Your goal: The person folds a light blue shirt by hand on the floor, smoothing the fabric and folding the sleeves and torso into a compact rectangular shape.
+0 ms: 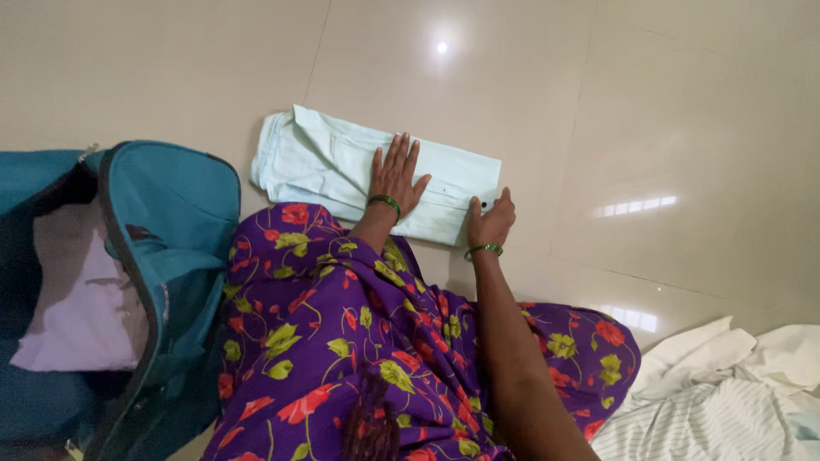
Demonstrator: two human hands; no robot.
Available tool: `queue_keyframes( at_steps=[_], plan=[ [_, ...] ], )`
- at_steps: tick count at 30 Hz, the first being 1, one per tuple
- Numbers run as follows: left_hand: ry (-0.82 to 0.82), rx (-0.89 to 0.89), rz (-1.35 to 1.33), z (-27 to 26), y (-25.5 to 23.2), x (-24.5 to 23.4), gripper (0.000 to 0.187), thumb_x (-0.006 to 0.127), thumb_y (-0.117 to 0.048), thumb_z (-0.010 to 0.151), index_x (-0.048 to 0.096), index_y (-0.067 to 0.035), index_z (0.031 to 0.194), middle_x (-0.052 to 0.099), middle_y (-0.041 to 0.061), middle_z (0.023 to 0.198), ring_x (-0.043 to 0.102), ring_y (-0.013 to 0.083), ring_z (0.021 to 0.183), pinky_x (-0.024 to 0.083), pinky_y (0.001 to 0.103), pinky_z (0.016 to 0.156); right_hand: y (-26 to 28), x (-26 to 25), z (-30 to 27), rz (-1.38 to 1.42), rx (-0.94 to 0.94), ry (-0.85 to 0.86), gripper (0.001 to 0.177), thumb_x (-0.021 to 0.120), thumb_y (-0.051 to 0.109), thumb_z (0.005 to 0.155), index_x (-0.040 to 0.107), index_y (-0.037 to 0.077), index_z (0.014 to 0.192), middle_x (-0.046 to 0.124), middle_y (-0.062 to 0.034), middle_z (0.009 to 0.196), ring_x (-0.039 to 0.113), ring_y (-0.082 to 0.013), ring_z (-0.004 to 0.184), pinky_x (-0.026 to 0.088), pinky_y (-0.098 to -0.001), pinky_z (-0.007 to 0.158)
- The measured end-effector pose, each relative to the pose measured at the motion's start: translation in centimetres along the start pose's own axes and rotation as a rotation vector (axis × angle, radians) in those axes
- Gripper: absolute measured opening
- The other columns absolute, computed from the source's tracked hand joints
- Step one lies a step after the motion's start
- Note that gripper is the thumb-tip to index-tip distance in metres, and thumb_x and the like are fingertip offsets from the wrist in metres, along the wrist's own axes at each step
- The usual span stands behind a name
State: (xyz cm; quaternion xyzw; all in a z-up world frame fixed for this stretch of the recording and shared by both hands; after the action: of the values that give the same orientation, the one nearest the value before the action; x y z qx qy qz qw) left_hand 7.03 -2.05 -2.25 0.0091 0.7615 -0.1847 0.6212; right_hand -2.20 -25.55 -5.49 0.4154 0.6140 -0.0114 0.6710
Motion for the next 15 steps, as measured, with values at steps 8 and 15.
queue_keyframes(
  at_steps=[8,15],
  plan=[
    [-0.080,0.065,-0.051,-1.1,-2.5,0.1,0.068,0.037,-0.043,0.107,0.017,-0.013,0.164,0.009,0.006,0.172,0.003,0.0214,0.158,0.003,0.052,0.126,-6.5,-1.5,3.7,0.346,0.198,0.194,0.038,0.090,0.023,0.080,0.070,-0.009,0.090,0.067,-0.0118,0.077,0.057,-0.0195,0.065,0.047,-0.0371,0.060],
    [-0.038,0.239,-0.031,-3.0,-9.1,2.8,0.068,0.040,-0.042,0.106,0.018,-0.016,0.164,0.009,0.004,0.174,0.003,0.0207,0.160,0.002,0.052,0.127,-7.7,-7.9,4.0,0.534,0.241,0.082,0.029,0.086,0.017,0.074,0.071,-0.001,0.091,0.070,-0.0066,0.080,0.063,-0.0160,0.067,0.052,-0.0327,0.062]
  ],
)
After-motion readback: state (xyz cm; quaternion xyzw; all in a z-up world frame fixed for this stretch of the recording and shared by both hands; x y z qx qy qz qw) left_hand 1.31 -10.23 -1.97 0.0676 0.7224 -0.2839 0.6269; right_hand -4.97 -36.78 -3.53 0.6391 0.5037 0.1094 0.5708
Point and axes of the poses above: each hand's wrist, its own z-axis towards the middle knuckle, its own x-axis out of the palm, y = z × x, the point moved 8 cm from there along z, towards the middle knuckle
